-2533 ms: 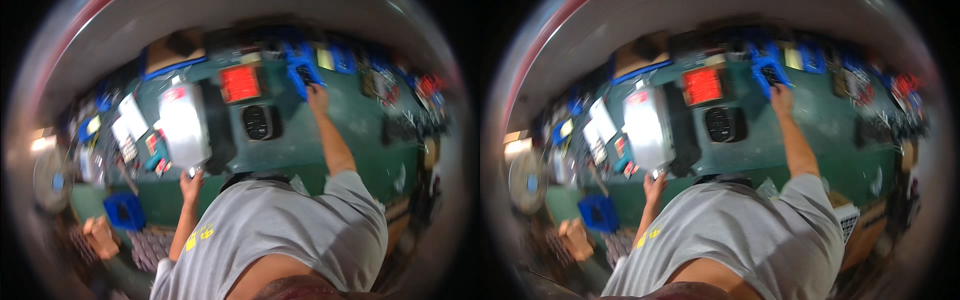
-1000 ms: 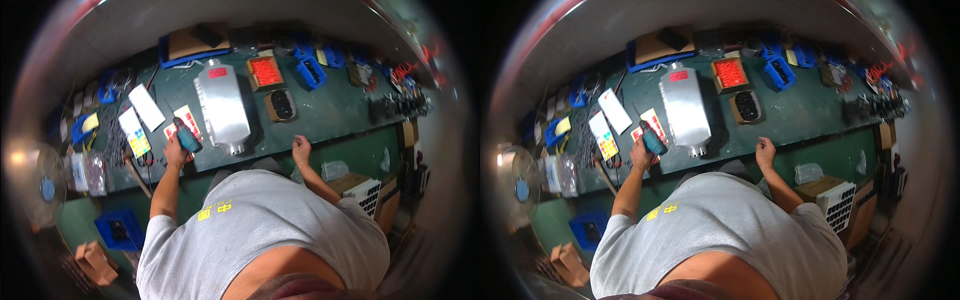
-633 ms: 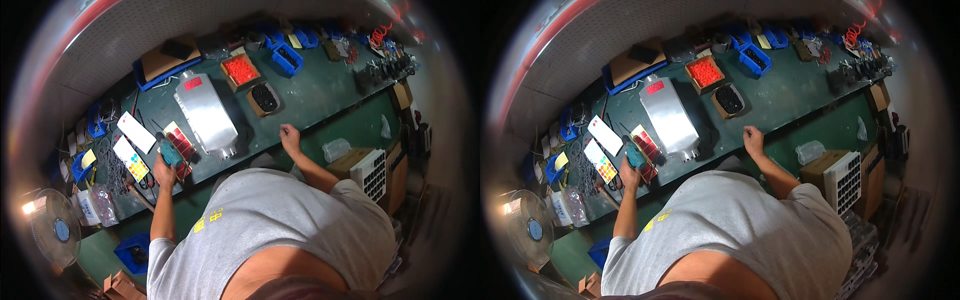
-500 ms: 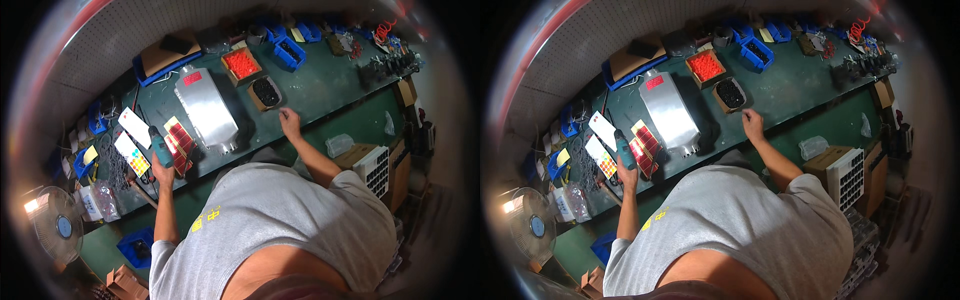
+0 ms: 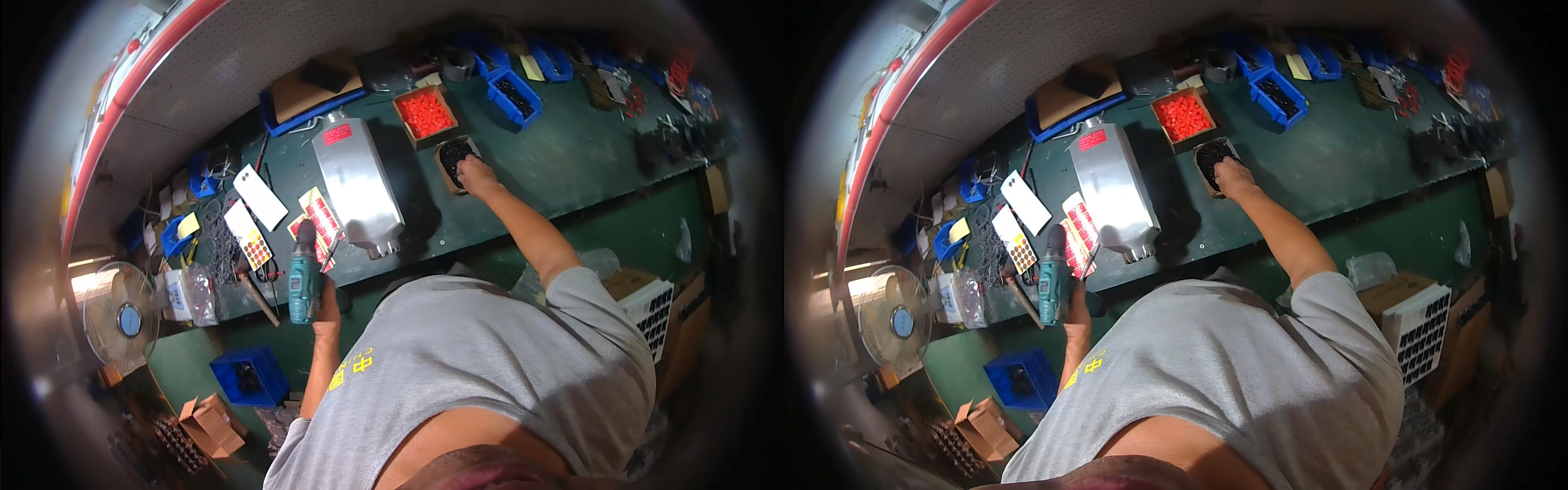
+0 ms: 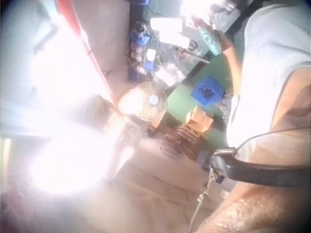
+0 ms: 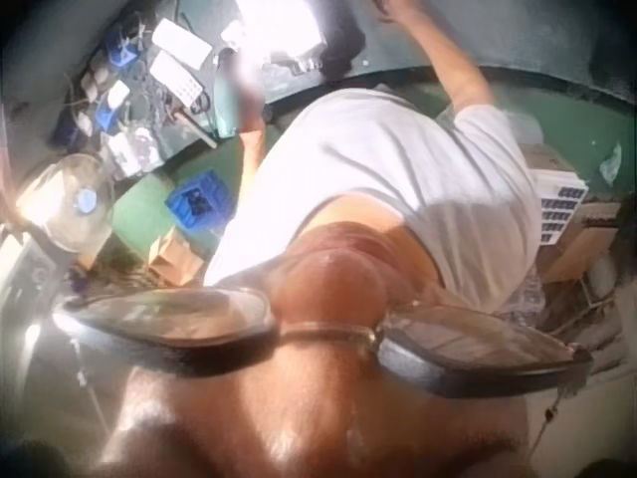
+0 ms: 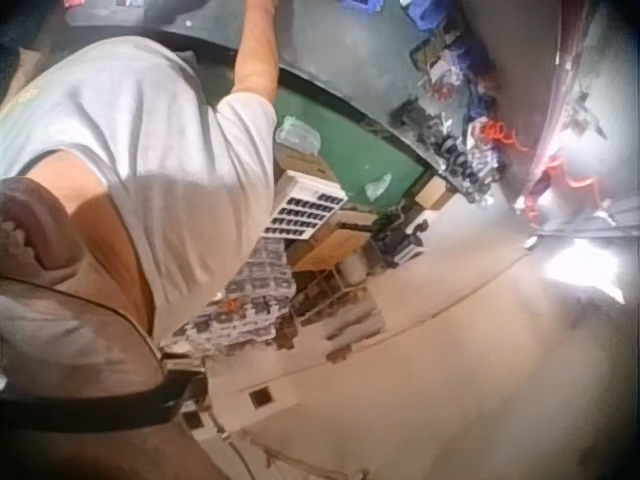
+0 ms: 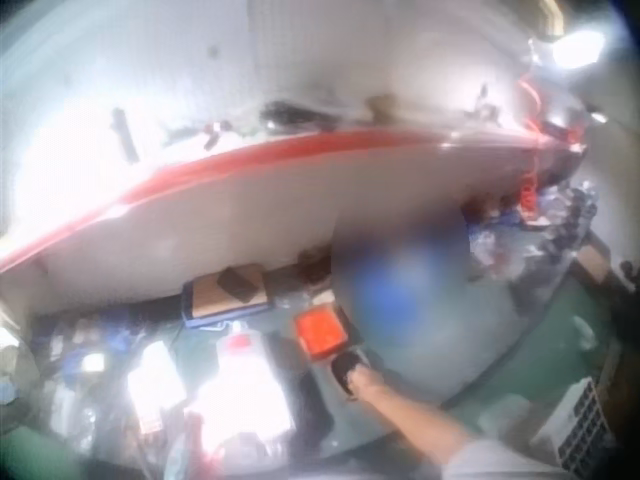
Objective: The person assembles an electronic device by connecting wires, securing components with a power drill, and attaching a metal casing. They then apply a label to the casing and place the finished unit among others.
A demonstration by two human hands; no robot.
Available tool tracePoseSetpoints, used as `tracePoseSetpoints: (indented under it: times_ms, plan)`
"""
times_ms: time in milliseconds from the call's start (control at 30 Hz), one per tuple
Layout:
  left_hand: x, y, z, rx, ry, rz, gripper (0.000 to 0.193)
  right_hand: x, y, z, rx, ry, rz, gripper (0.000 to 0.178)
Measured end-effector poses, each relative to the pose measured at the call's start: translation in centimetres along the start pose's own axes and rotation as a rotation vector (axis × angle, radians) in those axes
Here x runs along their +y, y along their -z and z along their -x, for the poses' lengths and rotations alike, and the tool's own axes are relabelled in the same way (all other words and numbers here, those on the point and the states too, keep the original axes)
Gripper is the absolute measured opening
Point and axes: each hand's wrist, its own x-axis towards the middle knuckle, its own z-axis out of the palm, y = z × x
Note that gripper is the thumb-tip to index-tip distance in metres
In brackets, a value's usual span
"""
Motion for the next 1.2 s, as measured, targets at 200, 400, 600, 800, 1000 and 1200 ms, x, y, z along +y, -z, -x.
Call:
tracePoseSetpoints:
  times_ms: [200,400,600,800,1000,1200]
  plan:
    - [5.0,-2.7,2.6,-0.148,-0.068,-0.004,0.014,2.6,-1.2,-0.7,0.237,0.033,-0.285,0.013]
    - [4.4,-2.3,5.2,-0.289,-0.048,0.021,0.032,0.9,-0.2,1.6,0.124,-0.175,-1.199,0.014]
    - [6.1,-1.7,5.2,-0.381,0.066,0.254,0.033,-3.4,2.6,5.9,0.059,-0.141,-1.498,0.016]
    - [6.6,0.6,2.2,-0.564,0.187,0.342,0.031,-8.4,4.8,9.1,-0.054,-0.083,-1.535,0.022]
    - [3.8,4.6,-0.4,-0.643,0.225,0.357,0.029,-13.3,3.7,11.0,-0.033,-0.006,-1.49,0.028]
    - [2.0,7.8,-2.4,-0.675,0.246,0.353,0.029,-17.5,2.6,12.1,-0.027,-0.011,-1.433,0.027]
